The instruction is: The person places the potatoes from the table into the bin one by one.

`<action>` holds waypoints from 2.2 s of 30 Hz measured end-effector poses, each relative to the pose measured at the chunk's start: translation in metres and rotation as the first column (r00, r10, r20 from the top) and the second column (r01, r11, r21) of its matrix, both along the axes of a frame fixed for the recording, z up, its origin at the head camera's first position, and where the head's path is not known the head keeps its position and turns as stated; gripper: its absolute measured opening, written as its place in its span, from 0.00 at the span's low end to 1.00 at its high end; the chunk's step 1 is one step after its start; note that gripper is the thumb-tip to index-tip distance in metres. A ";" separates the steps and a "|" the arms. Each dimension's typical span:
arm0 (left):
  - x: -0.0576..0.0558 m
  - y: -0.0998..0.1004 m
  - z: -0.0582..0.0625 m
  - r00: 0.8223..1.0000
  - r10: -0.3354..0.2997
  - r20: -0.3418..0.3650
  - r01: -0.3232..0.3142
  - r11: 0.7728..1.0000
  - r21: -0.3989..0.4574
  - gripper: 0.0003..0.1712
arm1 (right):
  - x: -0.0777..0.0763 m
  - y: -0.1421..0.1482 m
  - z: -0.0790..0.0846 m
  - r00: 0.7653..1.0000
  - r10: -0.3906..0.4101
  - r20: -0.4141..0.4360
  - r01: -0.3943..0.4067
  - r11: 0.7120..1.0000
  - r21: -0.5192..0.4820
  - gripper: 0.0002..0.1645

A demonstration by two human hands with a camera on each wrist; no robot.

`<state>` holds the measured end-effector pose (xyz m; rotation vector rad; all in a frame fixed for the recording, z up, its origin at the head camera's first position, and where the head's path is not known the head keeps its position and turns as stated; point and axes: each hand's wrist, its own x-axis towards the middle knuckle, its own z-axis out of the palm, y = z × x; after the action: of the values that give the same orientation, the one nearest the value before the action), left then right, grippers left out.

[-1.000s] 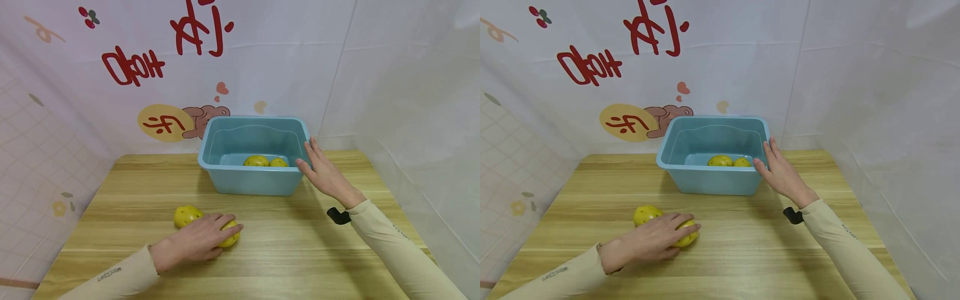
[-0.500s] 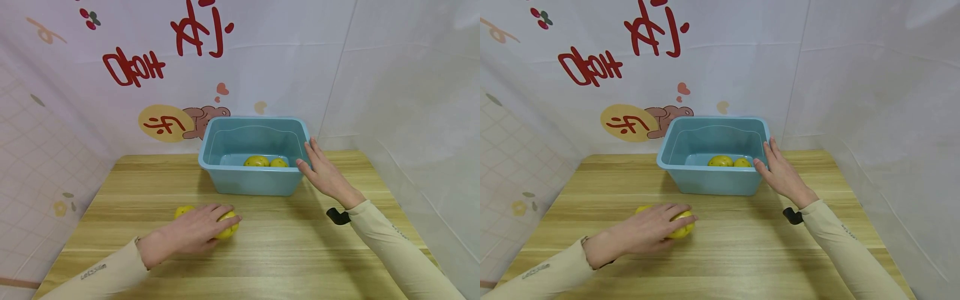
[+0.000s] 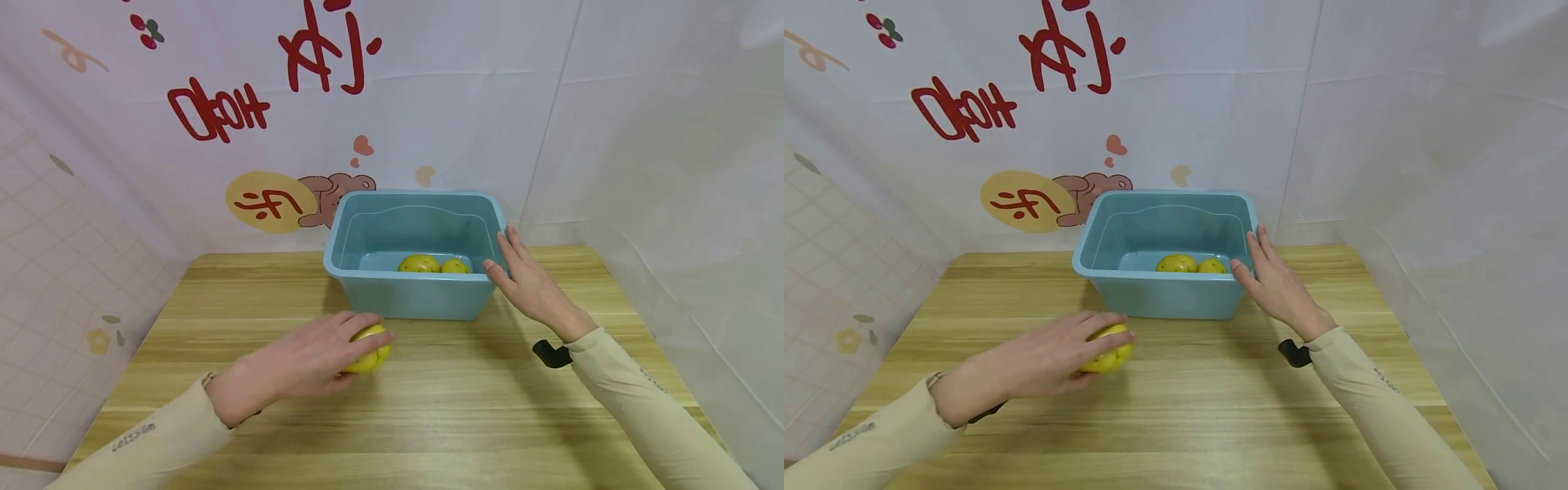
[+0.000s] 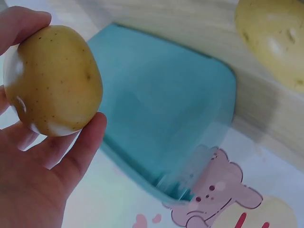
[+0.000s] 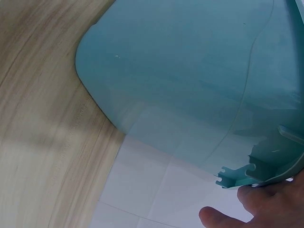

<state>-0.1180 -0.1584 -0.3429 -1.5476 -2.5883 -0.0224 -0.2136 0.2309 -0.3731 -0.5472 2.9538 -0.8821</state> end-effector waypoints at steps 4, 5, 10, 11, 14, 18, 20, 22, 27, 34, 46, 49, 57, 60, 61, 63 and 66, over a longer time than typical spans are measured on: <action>-0.003 -0.001 0.009 1.000 -0.001 -0.008 0.001 1.000 0.031 0.44 | 0.000 0.000 -0.001 1.000 0.001 -0.003 -0.001 1.000 -0.001 0.50; -0.004 -0.001 0.012 1.000 0.000 -0.009 0.001 0.999 0.034 0.45 | 0.000 0.000 -0.001 1.000 0.001 -0.003 -0.001 1.000 -0.001 0.50; -0.008 -0.002 0.028 1.000 -0.003 0.013 0.003 0.999 0.051 0.47 | -0.001 0.000 -0.001 1.000 0.001 0.001 -0.001 1.000 -0.005 0.50; -0.009 -0.002 0.031 1.000 -0.002 0.023 0.001 0.998 0.056 0.47 | -0.001 0.000 -0.001 1.000 0.001 0.000 -0.001 1.000 -0.006 0.50; -0.014 -0.003 0.039 0.999 0.000 0.036 -0.003 0.997 0.073 0.46 | -0.001 0.000 -0.001 1.000 0.002 -0.004 -0.002 1.000 -0.009 0.50; -0.023 -0.002 0.049 1.000 0.000 0.028 -0.003 0.995 0.101 0.44 | -0.001 0.000 0.000 1.000 0.003 -0.006 -0.003 1.000 -0.013 0.50; -0.027 -0.001 0.055 1.000 0.000 0.021 -0.003 0.993 0.118 0.44 | -0.001 0.000 0.000 1.000 0.003 -0.004 -0.003 1.000 -0.013 0.50; -0.032 0.001 0.060 1.000 0.007 0.017 -0.009 0.991 0.130 0.43 | 0.000 0.000 0.000 1.000 0.002 0.000 -0.002 1.000 -0.012 0.50; -0.046 0.006 0.069 0.999 0.024 0.029 -0.027 0.990 0.139 0.43 | 0.000 0.000 -0.001 1.000 -0.001 -0.005 0.001 1.000 -0.003 0.50; -0.068 0.013 0.073 0.999 0.032 0.035 -0.037 0.989 0.145 0.41 | 0.000 0.000 -0.002 1.000 -0.003 -0.011 0.003 1.000 -0.001 0.50; -0.101 0.028 0.075 0.976 0.160 0.145 -0.177 0.978 0.111 0.42 | -0.003 0.001 -0.004 1.000 0.001 -0.013 -0.002 1.000 -0.007 0.50; -0.107 0.033 0.076 0.965 0.203 0.167 -0.221 0.970 0.099 0.42 | -0.003 0.001 -0.004 1.000 0.001 -0.016 -0.001 1.000 -0.005 0.50; -0.122 0.045 0.071 0.950 0.252 0.186 -0.268 0.961 0.069 0.42 | -0.002 0.001 -0.004 1.000 0.003 -0.012 -0.003 1.000 0.003 0.50; -0.127 0.049 0.067 0.940 0.277 0.198 -0.293 0.955 0.051 0.43 | -0.002 0.001 -0.003 1.000 -0.002 -0.007 0.002 1.000 0.002 0.50; -0.129 0.050 0.066 0.937 0.288 0.199 -0.302 0.952 0.044 0.43 | -0.002 0.001 -0.003 1.000 -0.003 -0.006 0.003 1.000 0.001 0.50; -0.132 0.052 0.062 0.931 0.303 0.202 -0.316 0.948 0.035 0.43 | -0.002 0.001 -0.003 1.000 -0.004 -0.006 0.004 1.000 0.002 0.50; -0.135 0.054 0.057 0.928 0.315 0.201 -0.327 0.944 0.031 0.43 | -0.002 0.001 -0.002 1.000 -0.005 -0.007 0.005 1.000 0.006 0.50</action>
<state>-0.2527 -0.1044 -0.2863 -1.1327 -2.9295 -0.2337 -0.2152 0.2321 -0.3755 -0.5441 2.9646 -0.8740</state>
